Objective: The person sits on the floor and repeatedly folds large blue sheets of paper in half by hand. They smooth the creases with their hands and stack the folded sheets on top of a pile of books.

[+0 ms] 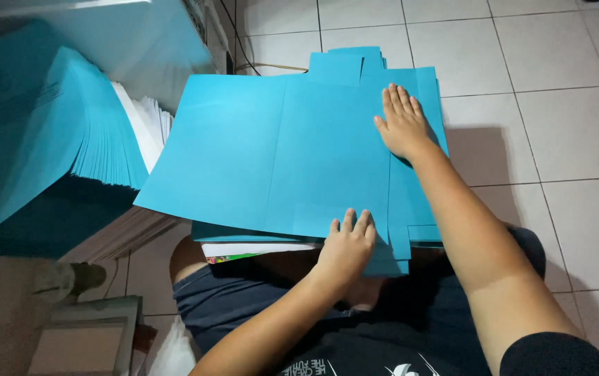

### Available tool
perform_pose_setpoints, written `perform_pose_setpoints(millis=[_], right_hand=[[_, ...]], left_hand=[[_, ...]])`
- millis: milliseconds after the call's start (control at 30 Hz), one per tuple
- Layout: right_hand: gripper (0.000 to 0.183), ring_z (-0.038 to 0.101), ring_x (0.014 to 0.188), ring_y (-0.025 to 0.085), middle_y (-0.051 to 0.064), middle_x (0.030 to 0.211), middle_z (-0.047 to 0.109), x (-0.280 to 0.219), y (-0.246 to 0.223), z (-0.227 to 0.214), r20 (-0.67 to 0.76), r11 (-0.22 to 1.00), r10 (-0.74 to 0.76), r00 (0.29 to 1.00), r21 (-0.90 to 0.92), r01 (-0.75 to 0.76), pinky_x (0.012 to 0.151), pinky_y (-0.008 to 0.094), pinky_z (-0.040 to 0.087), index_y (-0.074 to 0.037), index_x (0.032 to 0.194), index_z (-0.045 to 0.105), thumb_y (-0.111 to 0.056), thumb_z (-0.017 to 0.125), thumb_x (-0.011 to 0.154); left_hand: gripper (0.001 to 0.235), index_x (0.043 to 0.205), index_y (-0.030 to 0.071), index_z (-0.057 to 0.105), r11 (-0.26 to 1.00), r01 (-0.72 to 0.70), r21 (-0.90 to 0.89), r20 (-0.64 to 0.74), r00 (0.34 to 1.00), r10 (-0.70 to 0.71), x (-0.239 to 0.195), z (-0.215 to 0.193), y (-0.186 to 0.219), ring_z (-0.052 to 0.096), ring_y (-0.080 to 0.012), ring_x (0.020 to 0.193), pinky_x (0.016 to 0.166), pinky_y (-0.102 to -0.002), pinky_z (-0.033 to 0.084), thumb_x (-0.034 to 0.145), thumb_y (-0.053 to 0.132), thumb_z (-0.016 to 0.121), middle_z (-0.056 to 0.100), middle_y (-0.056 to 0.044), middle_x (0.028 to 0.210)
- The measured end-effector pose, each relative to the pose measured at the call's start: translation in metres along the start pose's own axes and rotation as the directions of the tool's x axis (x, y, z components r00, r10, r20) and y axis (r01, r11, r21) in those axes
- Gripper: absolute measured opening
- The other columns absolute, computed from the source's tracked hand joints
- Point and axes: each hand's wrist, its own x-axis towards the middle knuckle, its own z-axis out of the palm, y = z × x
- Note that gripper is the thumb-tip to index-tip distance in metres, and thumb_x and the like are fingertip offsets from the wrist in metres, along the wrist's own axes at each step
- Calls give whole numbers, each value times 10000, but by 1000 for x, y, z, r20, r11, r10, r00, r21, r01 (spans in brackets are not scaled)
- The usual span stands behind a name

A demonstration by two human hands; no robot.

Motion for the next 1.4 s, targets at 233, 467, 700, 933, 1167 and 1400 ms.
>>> perform_pose_setpoints(millis=[233, 467, 700, 933, 1167, 1400], right_hand=[[561, -65, 1604, 376, 237, 1728, -48, -90, 12, 6, -249, -71, 271, 930, 958, 277, 1314, 551, -12, -127, 1672, 63, -345, 304, 1214], [446, 624, 1317, 309, 194, 1394, 615, -188, 57, 24, -182, -89, 561, 808, 957, 277, 1117, 431, 468, -93, 1424, 531, -203, 690, 1022], [510, 598, 1158, 472, 257, 1250, 601, -211, 103, 44, -392, 222, 197, 898, 911, 349, 973, 491, 506, -23, 1373, 507, -208, 687, 934], [514, 534, 1286, 526, 317, 1372, 567, -186, -13, -57, -340, 659, 160, 927, 736, 156, 1029, 668, 429, -57, 1434, 442, -203, 698, 1012], [609, 532, 1289, 503, 338, 1379, 546, -141, -34, -4, -398, 964, 30, 917, 255, 79, 1047, 629, 447, 29, 1528, 364, -81, 548, 958], [488, 448, 1071, 335, 121, 1182, 396, -129, -28, 20, -419, 999, 10, 908, -32, -26, 816, 525, 524, 38, 1419, 427, -194, 530, 1002]], left_hand=[[308, 1136, 140, 752, 973, -126, -193, -642, 767, -27, -10, -41, -2, 717, -202, 949, 845, -305, 596, 927, -24, 597, 731, 3, 1079], [246, 973, 64, 776, 811, -499, -306, -803, 593, 62, -55, -147, 41, 773, -287, 808, 692, -399, 648, 976, 160, 549, 779, -111, 960], [150, 856, 5, 664, 779, -350, -520, -811, 488, -323, -51, -158, 9, 734, -343, 663, 536, -359, 601, 962, 98, 614, 778, -175, 874], [167, 1193, -24, 589, 488, 85, -869, -390, 489, -780, -16, -125, -113, 666, -198, 928, 783, -385, 511, 1082, 34, 478, 676, -166, 979], [380, 1309, 9, 554, 344, 476, -809, -189, 344, -920, -23, 4, -199, 614, -431, 1212, 1049, -518, 496, 945, 70, 646, 631, -233, 1210], [816, 1559, 56, 410, 715, 656, -242, -201, 687, -698, -26, -34, -104, 211, -630, 1471, 1099, -795, 221, 878, 330, 766, 182, -415, 1603]])
